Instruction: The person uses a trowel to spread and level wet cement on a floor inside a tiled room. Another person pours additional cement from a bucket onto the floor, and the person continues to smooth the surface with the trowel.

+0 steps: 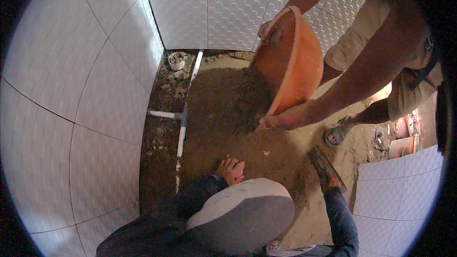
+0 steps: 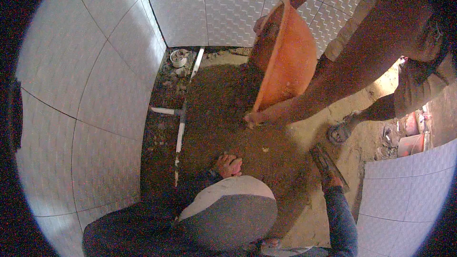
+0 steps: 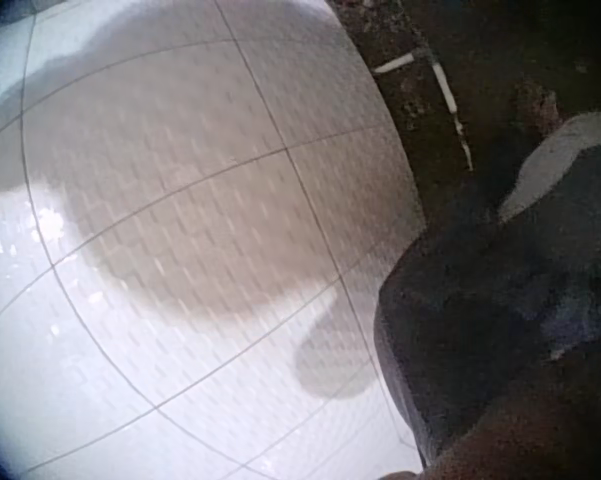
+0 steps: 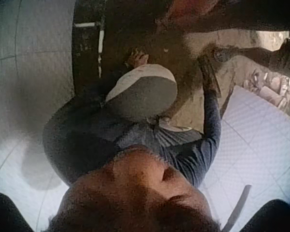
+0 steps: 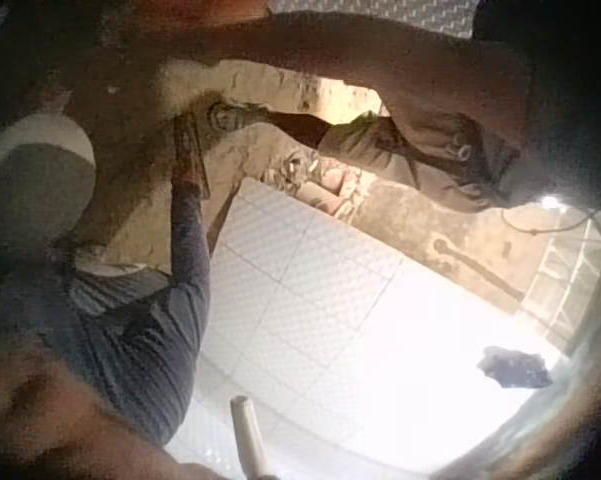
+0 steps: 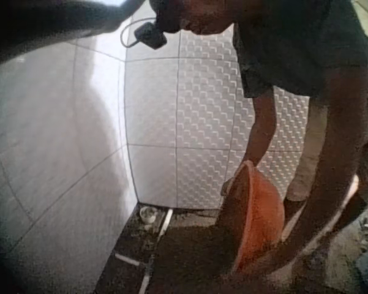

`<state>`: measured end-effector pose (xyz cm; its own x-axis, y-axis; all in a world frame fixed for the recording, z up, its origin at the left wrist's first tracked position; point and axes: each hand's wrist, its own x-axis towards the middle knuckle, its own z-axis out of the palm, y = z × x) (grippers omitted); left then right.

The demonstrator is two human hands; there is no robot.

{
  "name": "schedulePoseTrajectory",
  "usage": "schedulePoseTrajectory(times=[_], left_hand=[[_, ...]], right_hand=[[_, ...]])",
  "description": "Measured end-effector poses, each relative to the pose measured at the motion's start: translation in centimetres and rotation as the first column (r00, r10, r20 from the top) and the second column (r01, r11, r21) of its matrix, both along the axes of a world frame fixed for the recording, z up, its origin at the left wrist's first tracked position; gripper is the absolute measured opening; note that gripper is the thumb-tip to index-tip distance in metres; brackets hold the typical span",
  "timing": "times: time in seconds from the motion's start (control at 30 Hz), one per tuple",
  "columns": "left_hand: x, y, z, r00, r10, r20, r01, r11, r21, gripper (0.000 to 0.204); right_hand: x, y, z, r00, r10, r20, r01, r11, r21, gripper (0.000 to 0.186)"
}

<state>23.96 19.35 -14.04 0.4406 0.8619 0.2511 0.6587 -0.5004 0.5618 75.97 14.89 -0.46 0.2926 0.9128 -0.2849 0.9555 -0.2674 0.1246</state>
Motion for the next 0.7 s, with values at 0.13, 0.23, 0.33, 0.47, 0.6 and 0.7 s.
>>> schedulePoseTrajectory(times=[0.13, 0.23, 0.33, 0.47, 0.6, 0.7], left_hand=[[-0.1, -0.2, 0.2, 1.0, 0.004, -0.007, -0.004, 1.0, -0.014, 0.062], [-0.5, -0.2, 0.1, 0.997, -0.009, 0.077, 0.006, 0.999, 0.036, 0.062], [-0.7, -1.0, 0.3, 0.964, 0.037, 0.264, -0.06, 0.995, 0.077, 0.062], [-3.6, -2.6, 3.7, 0.871, 0.182, 0.457, -0.109, 0.977, -0.181, 0.059], [-7.5, -2.7, 5.0, 0.704, 0.519, 0.485, -0.441, 0.854, -0.275, 0.051], [-11.3, 0.0, 6.1, 0.596, 0.649, 0.474, -0.62, 0.746, -0.242, 0.049]], right_hand=[[-1.4, 0.8, 1.4, 0.994, -0.043, 0.097, 0.058, 0.985, -0.163, 0.061], [-6.1, 2.6, 5.5, 0.982, -0.134, 0.135, 0.159, 0.967, -0.199, 0.063], [-5.4, 2.1, 4.7, 0.997, 0.046, 0.059, -0.048, 0.998, 0.039, 0.061], [-8.0, 1.8, 4.6, 0.943, 0.228, -0.242, -0.185, 0.965, 0.187, 0.055], [-16.4, 5.0, 2.2, 0.824, 0.44, -0.356, -0.293, 0.869, 0.398, 0.052], [-21.1, 10.0, -3.0, 0.843, 0.333, -0.424, -0.149, 0.9, 0.41, 0.053]])
